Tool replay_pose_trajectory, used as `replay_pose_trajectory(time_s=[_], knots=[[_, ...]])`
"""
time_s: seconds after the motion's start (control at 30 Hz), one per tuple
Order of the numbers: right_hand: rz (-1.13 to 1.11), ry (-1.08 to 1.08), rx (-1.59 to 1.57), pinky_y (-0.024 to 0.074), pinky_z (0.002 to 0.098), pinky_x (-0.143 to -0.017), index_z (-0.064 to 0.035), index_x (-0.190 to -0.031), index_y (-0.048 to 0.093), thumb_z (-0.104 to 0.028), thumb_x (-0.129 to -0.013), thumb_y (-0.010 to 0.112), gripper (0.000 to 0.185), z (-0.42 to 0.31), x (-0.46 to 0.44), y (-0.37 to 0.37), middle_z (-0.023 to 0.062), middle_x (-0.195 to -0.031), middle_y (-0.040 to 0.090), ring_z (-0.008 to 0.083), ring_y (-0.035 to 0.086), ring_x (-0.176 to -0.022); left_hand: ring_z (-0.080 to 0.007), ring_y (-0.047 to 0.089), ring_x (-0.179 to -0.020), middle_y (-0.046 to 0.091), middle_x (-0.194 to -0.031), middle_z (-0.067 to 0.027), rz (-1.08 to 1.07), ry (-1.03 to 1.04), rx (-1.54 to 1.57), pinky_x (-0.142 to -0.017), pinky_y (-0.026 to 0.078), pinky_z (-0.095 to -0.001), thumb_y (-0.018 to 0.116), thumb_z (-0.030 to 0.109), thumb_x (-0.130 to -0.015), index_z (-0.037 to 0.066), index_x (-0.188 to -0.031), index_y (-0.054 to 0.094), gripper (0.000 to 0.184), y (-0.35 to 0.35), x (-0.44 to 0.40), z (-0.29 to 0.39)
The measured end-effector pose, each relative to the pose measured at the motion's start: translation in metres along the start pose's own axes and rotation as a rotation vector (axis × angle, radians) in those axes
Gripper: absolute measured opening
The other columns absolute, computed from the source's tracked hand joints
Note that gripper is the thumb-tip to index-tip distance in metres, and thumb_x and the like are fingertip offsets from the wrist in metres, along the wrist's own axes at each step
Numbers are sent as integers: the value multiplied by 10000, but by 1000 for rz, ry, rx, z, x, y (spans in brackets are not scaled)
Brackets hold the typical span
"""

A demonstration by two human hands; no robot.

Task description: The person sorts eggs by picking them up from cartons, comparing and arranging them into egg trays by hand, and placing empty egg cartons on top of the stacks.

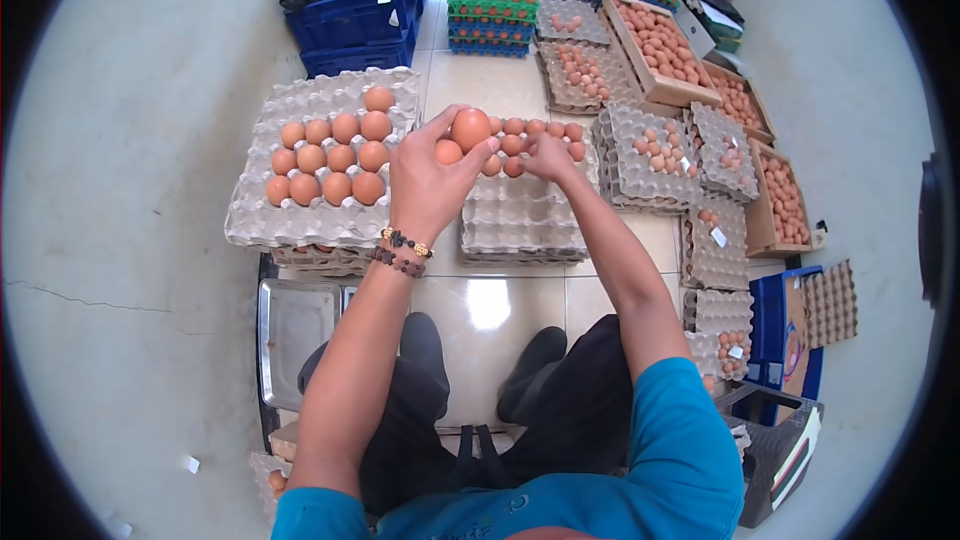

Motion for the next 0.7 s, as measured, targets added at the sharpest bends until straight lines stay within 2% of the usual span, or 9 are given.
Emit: replay_pose_trajectory(time_s=[0.03, 0.17, 0.27, 0.37, 0.47, 0.5, 0.6, 0.63, 0.7], knots=[[33, -72, 161, 545, 365, -650, -56, -924, 707, -317, -713, 766, 341, -6, 9, 5, 114, -790, 687, 258, 691, -781, -105, 654, -848, 718, -937, -101, 4, -5, 3, -761, 536, -260, 786, 236, -821, -46, -1179, 637, 479, -1, -1, 0], [-138, 150, 150, 540, 438, -838, -81, -1023, 684, -222, -707, 742, 351, -25, 24, 5, 159, -1116, 648, 308, 661, -986, -102, 653, -868, 716, -959, -107, 16, -23, -8, -769, 536, -256, 788, 225, -820, -48, -1191, 631, 487, -1, -4, -1], [-104, 144, 129, 533, 435, -847, -77, -1020, 686, -237, -726, 751, 341, -21, 22, 12, 149, -1106, 649, 306, 654, -1012, -103, 650, -871, 713, -975, -105, 10, -5, 10, -775, 537, -257, 790, 218, -821, -52, -1192, 630, 485, 2, -5, -4], [55, 69, -128, 554, 380, -718, -30, -951, 668, -263, -751, 765, 322, 0, 21, 19, 117, -941, 674, 259, 684, -845, -82, 634, -818, 706, -960, -79, 2, 7, 127, -720, 528, -230, 786, 228, -830, -33, -1202, 634, 479, 5, -8, -17], [-323, 307, -640, 514, 303, -537, -10, -874, 642, -283, -795, 767, 310, 11, 19, 14, 72, -776, 651, 176, 651, -655, -45, 579, -729, 689, -954, -41, -35, -229, 353, -611, 475, -182, 763, 261, -858, 11, -1216, 626, 457, -10, -5, -16], [-332, 333, -793, 430, 246, -423, -18, -821, 622, -277, -834, 750, 289, 2, 27, 0, 48, -698, 614, 104, 568, -531, -32, 555, -698, 681, -955, -28, -54, -346, 441, -571, 450, -164, 752, 274, -869, 28, -1220, 621, 448, -15, -1, -15], [-472, 281, -1211, 415, 231, -407, -19, -872, 626, -276, -864, 722, 274, -20, 38, -29, 54, -721, 624, 88, 542, -513, -15, 484, -619, 676, -945, -3, -57, -316, 739, -490, 360, -151, 751, 324, -867, 81, -1148, 641, 387, -36, 4, -6], [-462, 252, -1317, 409, 220, -403, -16, -902, 623, -268, -864, 717, 271, -40, 48, -47, 55, -729, 623, 84, 533, -508, -22, 496, -671, 666, -1056, -29, -88, -322, 820, -504, 378, -150, 723, 316, -890, 90, -1187, 604, 391, -42, 8, -8], [-442, 185, -1474, 399, 202, -397, -10, -965, 614, -250, -863, 708, 277, -83, 76, -82, 57, -745, 622, 77, 521, -502, -24, 500, -681, 663, -1084, -38, -89, -271, 951, -513, 384, -148, 703, 287, -908, 96, -1228, 571, 396, -58, 22, -5]])
Point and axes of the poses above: each hand's wrist, its own x-axis away from the middle knuckle, its own y-axis out of the palm, z = x × y, the point moved 6 cm from there along -x, towards the middle knuckle
